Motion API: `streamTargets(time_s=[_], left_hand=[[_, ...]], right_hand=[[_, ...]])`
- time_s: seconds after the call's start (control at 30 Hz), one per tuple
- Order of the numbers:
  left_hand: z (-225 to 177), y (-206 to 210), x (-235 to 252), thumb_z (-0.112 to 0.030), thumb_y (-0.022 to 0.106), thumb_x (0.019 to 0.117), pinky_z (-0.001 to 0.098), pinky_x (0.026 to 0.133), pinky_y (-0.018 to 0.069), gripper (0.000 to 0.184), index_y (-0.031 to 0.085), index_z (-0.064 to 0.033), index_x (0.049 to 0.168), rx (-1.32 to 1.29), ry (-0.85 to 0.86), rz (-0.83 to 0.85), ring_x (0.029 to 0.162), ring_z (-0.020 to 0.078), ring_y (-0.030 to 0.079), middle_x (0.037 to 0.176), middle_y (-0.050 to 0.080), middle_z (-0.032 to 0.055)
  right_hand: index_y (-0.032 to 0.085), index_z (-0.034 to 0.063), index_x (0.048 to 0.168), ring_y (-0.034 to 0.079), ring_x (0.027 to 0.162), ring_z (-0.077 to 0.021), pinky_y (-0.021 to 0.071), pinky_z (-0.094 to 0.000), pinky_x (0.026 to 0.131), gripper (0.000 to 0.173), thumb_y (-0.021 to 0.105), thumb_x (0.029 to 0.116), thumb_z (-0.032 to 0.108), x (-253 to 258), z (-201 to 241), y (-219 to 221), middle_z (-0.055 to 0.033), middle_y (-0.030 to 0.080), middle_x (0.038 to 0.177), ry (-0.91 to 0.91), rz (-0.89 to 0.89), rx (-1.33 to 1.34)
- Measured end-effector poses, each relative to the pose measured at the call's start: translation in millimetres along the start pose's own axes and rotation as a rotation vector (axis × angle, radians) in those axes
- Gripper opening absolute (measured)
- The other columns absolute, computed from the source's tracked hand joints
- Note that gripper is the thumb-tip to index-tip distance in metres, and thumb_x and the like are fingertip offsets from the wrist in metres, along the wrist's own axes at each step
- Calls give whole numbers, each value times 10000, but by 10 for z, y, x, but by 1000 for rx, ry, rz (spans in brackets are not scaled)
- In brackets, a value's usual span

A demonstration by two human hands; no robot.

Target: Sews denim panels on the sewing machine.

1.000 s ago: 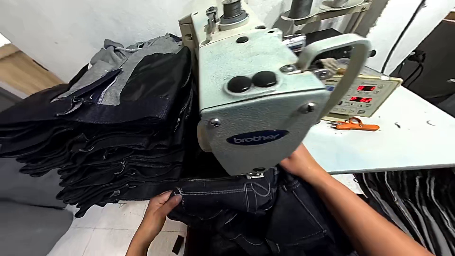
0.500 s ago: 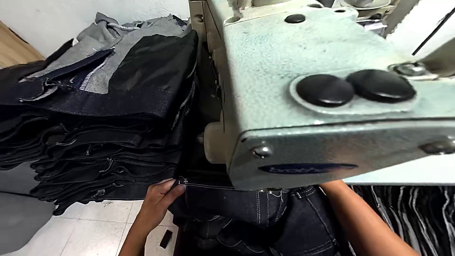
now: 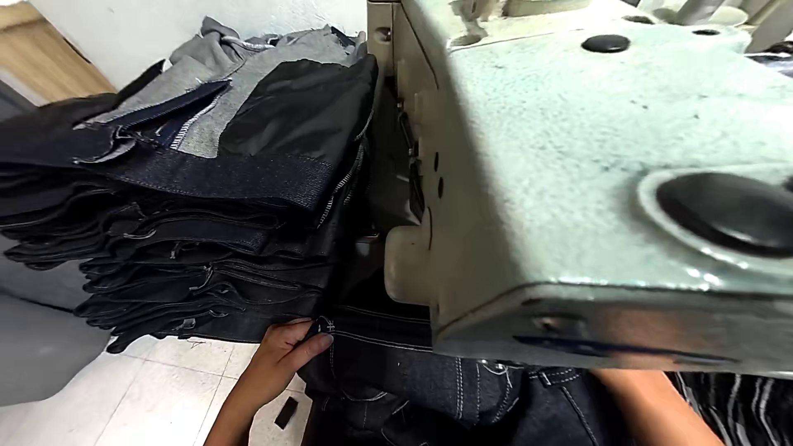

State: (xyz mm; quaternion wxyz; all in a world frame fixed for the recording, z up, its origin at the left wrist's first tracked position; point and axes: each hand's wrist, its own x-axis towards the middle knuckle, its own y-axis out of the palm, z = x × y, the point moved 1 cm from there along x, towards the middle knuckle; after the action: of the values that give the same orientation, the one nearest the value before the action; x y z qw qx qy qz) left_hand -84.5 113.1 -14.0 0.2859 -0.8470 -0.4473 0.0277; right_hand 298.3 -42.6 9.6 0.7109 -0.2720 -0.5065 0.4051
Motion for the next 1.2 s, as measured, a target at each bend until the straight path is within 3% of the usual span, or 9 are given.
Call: streamTargets(time_s=[0.07,0.2,0.33,0.57,0.73,0.9,1.03,1.1,1.2], left_hand=[[-20,-13,-11,-428,643,971,211,775,537,370,747,-107,819,66,-1,-18,809,-38,635,799,694,-71],[-291,10,-17,-445,675,925,332,677,583,382,709,-72,997,445,19,-154,744,127,667,886,686,47],[-651,163,-31,-383,681,926,407,804,586,326,715,-95,1075,575,153,-223,933,221,684,1035,699,84],[-896,584,98,-363,569,1012,391,910,563,288,735,-141,1092,553,302,-92,1053,212,686,1074,730,39],[-1003,700,239,-357,585,995,441,922,567,292,753,-124,1049,575,281,-42,1045,240,703,1039,740,52],[-1060,720,376,-332,639,973,419,862,578,262,743,-92,976,523,248,26,971,243,697,978,711,79],[-1163,700,422,-346,579,1033,481,926,543,358,722,-17,1033,392,73,330,1018,279,698,1000,722,146],[-1154,774,186,-333,554,1048,519,796,560,390,704,21,977,307,62,458,861,326,703,869,700,188],[-1067,947,-260,-319,557,1038,441,549,544,372,651,-24,833,290,272,367,612,275,653,669,611,123]], right_hand=[[678,72,789,708,695,-188,543,-341,589,380,504,992,342,-53,-58,60,-100,686,697,-222,-117,-199],[663,102,790,712,685,-244,549,-415,563,325,473,999,262,-83,-10,127,-97,677,684,-335,-91,-255],[682,77,772,718,701,-311,562,-465,580,297,484,956,200,-28,125,134,-123,683,701,-327,-70,-267],[701,52,760,731,721,-300,580,-443,608,257,539,925,163,36,192,214,-135,708,726,-337,-103,-175],[588,101,918,679,758,-222,552,-329,675,338,407,1081,336,-9,-154,485,-109,646,764,-492,-275,-64],[539,89,953,641,700,-175,533,-271,652,248,420,1093,256,50,-163,532,-76,596,731,-553,-363,-8],[553,64,954,627,630,-190,510,-299,562,204,429,1073,174,48,-89,369,-90,604,724,-559,-302,12],[605,43,962,655,640,-233,524,-339,522,192,457,1055,122,-127,-45,218,-118,642,769,-544,-217,6],[636,108,1083,670,929,-244,563,-331,814,192,451,1044,79,-460,74,-6,-101,667,956,-497,-107,-61]])
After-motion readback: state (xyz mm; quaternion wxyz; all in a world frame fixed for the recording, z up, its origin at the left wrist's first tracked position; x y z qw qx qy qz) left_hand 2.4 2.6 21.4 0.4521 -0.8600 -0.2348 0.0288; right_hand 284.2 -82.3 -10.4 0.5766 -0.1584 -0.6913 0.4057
